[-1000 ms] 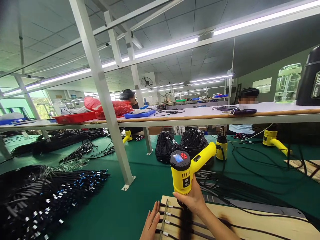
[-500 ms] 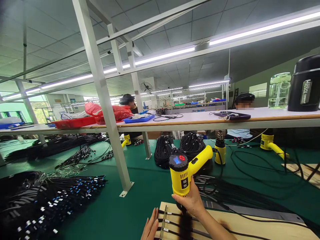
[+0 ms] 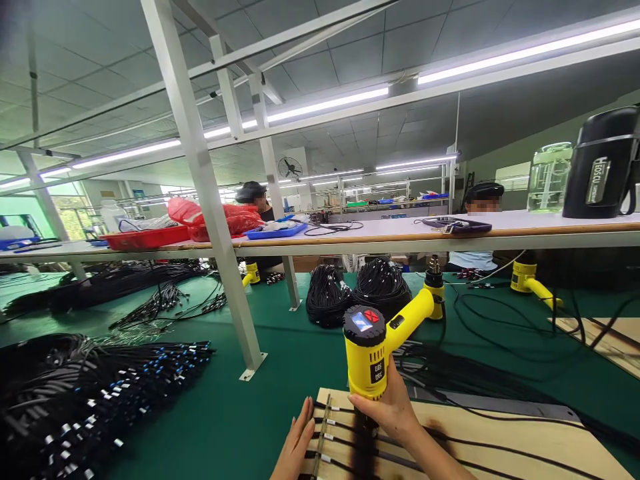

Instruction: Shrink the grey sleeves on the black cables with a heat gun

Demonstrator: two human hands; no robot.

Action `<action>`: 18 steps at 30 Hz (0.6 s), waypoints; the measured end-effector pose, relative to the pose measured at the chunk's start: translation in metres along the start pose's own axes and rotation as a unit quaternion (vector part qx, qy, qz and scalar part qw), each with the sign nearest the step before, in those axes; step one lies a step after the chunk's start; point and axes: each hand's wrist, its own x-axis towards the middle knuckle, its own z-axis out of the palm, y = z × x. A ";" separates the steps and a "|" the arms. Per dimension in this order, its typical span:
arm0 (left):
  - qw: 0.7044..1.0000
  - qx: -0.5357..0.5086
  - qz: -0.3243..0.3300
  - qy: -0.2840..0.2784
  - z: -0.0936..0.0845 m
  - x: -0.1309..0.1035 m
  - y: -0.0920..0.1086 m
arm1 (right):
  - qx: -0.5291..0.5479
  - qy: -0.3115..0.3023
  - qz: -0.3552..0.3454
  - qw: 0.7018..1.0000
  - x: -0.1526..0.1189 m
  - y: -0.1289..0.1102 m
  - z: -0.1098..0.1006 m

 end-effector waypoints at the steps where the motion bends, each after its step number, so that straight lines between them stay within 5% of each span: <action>1: 1.000 -0.002 0.002 0.010 -0.002 -0.002 0.000 | 0.009 0.006 -0.002 1.000 -0.002 -0.003 -0.001; 7: 0.998 0.007 -0.058 0.038 -0.010 -0.022 -0.002 | 0.022 0.065 -0.009 0.998 -0.015 -0.013 0.000; 11: 1.000 -0.009 -0.022 -0.008 -0.009 -0.033 -0.002 | 0.026 0.070 -0.002 0.997 -0.018 -0.015 0.003; 18: 1.000 0.010 -0.015 -0.002 -0.005 -0.029 -0.017 | 0.006 0.075 0.001 0.997 -0.017 -0.019 0.010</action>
